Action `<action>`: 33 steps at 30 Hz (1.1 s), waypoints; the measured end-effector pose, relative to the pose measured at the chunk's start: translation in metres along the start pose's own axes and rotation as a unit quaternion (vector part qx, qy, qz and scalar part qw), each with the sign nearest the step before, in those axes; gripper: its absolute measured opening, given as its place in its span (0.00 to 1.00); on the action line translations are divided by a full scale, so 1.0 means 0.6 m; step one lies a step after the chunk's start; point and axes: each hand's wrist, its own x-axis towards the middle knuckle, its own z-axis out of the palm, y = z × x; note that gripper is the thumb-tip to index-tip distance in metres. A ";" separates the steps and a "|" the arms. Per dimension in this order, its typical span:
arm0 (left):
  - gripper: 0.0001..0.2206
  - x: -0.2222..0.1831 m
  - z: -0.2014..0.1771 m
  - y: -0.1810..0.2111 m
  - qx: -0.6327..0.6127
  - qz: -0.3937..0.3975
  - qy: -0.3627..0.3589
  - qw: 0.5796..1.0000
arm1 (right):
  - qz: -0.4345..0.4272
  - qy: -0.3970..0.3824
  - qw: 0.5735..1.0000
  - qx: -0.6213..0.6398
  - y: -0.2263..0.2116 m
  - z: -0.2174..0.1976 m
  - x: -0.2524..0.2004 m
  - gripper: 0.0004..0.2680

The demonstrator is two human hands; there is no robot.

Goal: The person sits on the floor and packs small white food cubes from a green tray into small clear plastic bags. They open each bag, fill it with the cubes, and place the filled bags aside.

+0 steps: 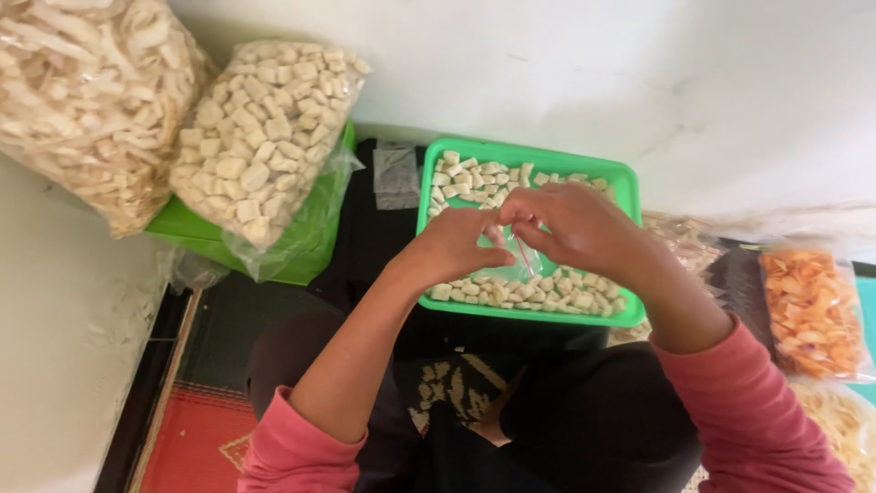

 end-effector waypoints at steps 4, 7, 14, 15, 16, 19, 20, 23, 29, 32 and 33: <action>0.21 0.023 0.038 -0.011 0.011 0.000 -0.042 0.999 | 0.011 0.047 0.997 0.054 0.003 0.008 -0.043 0.04; 0.12 0.025 0.032 0.018 0.001 -0.010 -0.038 0.999 | 0.045 0.130 0.983 0.122 0.052 0.033 -0.062 0.06; 0.10 0.049 0.056 -0.003 -0.083 -0.053 0.049 0.994 | 0.126 0.219 0.950 0.185 0.102 0.026 -0.093 0.08; 0.10 0.055 0.059 -0.009 -0.085 -0.057 0.060 0.993 | 0.124 0.221 0.948 0.191 0.111 0.029 -0.094 0.08; 0.10 0.058 0.058 -0.012 -0.086 -0.059 0.057 0.993 | 0.127 0.220 0.948 0.193 0.113 0.032 -0.094 0.08; 0.10 0.067 0.054 -0.017 -0.097 -0.059 0.057 0.992 | 0.099 0.202 0.945 0.235 0.115 0.034 -0.091 0.09; 0.11 0.069 0.051 -0.017 -0.107 -0.058 0.056 0.991 | 0.074 0.181 0.950 0.244 0.112 0.031 -0.087 0.09; 0.12 0.077 0.044 -0.017 -0.132 -0.059 0.053 0.988 | 0.044 0.149 0.955 0.253 0.112 0.032 -0.083 0.09; 0.15 0.099 0.048 -0.021 -0.222 -0.064 0.027 0.973 | 0.030 0.103 0.955 0.275 0.125 0.047 -0.070 0.09; 0.17 0.116 0.049 -0.033 -0.267 -0.053 0.018 0.962 | 0.041 0.079 0.955 0.283 0.136 0.047 -0.063 0.07; 0.17 0.121 0.050 -0.035 -0.284 -0.049 0.015 0.957 | 0.052 0.069 0.955 0.283 0.140 0.048 -0.061 0.06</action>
